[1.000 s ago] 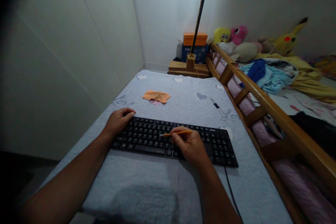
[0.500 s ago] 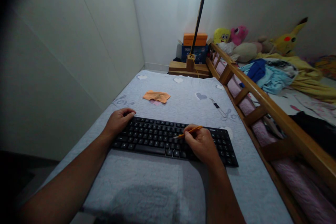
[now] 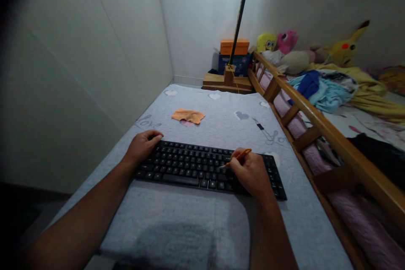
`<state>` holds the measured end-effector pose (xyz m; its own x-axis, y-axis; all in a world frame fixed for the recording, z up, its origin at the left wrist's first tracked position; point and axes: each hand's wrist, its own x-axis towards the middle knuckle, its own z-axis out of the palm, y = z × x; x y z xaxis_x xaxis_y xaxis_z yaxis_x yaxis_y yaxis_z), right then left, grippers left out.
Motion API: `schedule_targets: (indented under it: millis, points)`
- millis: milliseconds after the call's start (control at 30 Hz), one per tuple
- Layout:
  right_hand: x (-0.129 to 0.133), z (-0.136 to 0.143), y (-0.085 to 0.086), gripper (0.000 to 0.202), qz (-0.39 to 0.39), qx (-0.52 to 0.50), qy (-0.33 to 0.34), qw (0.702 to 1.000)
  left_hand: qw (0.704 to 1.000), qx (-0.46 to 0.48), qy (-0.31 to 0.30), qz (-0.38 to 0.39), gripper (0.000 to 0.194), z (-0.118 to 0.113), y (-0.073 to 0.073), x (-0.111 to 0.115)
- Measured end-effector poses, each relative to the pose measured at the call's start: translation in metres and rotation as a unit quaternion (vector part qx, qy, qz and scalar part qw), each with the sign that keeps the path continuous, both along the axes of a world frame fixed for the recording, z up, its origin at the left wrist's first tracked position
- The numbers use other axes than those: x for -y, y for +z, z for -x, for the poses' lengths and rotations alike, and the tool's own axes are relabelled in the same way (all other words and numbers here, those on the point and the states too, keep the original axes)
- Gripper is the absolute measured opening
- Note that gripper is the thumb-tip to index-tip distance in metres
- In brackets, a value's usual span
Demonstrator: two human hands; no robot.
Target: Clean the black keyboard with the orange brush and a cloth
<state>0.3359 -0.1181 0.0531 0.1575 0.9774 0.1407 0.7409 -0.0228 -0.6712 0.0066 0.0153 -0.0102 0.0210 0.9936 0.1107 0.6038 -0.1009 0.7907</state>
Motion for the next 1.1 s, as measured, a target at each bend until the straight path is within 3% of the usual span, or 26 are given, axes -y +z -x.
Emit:
schedule_targets:
  millis: [333,533,1100]
  points:
    - [0.006,-0.007,0.006,0.014,-0.104,-0.011,-0.039,0.994,1.000,0.001,0.003,0.002,0.033,0.000,0.001,0.001]
    - [0.013,-0.004,0.002,0.014,-0.067,-0.023,0.000,0.998,1.000,0.006,0.002,-0.003,0.032,0.001,-0.001,0.000]
    - [0.020,0.000,-0.001,0.015,-0.071,-0.035,0.041,0.996,1.000,0.004,0.002,-0.001,0.032,0.002,-0.003,-0.001]
